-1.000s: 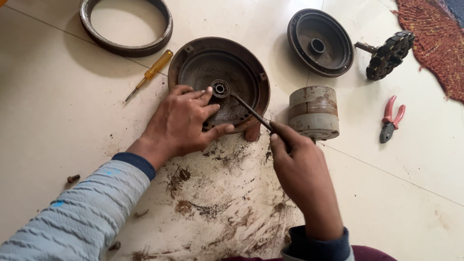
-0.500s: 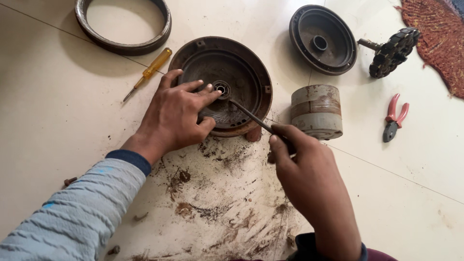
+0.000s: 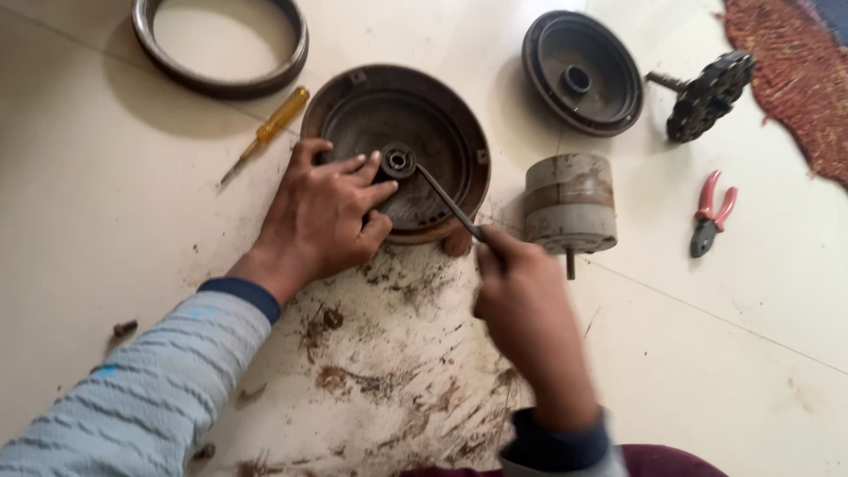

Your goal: The person cleans a disassembled mechanical assembly on a tiled floor. They use a screwdriver and a metal file to scrape and remove dirt from a circular metal ring and a larger bowl-shaped housing. The person flips the housing to clean both sides and uses the file to scrape the interior surfaces.

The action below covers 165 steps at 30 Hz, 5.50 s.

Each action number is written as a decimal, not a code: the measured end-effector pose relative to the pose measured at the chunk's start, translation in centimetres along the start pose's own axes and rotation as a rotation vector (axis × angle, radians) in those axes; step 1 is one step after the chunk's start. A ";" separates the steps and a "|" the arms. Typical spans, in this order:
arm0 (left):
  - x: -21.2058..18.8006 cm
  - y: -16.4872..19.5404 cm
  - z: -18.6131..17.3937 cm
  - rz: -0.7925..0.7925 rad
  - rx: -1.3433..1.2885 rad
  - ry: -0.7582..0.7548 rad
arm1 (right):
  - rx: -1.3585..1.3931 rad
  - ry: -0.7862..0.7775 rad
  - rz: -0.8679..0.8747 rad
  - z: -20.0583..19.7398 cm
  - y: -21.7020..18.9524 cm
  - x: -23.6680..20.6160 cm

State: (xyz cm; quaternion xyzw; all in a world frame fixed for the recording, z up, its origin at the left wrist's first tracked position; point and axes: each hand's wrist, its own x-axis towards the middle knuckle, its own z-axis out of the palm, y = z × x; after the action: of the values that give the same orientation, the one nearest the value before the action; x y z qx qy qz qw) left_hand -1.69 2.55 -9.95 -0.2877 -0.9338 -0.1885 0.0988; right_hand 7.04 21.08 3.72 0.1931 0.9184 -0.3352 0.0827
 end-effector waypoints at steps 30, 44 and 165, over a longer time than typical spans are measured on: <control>-0.6 -0.2 -0.4 0.035 -0.061 0.094 | -0.131 0.129 -0.142 1.7 3.2 2.6; -0.6 -0.1 0.0 0.047 -0.017 0.134 | 0.052 0.324 -0.147 -2.1 2.5 1.4; -0.1 0.7 0.2 0.000 -0.057 0.115 | 0.036 0.106 -0.070 2.5 1.8 2.5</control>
State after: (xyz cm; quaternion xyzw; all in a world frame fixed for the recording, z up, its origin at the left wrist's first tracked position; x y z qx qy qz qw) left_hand -1.23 3.15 -9.99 -0.2793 -0.9208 -0.2311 0.1440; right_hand 5.57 21.41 0.06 0.1796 0.9216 -0.3436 0.0187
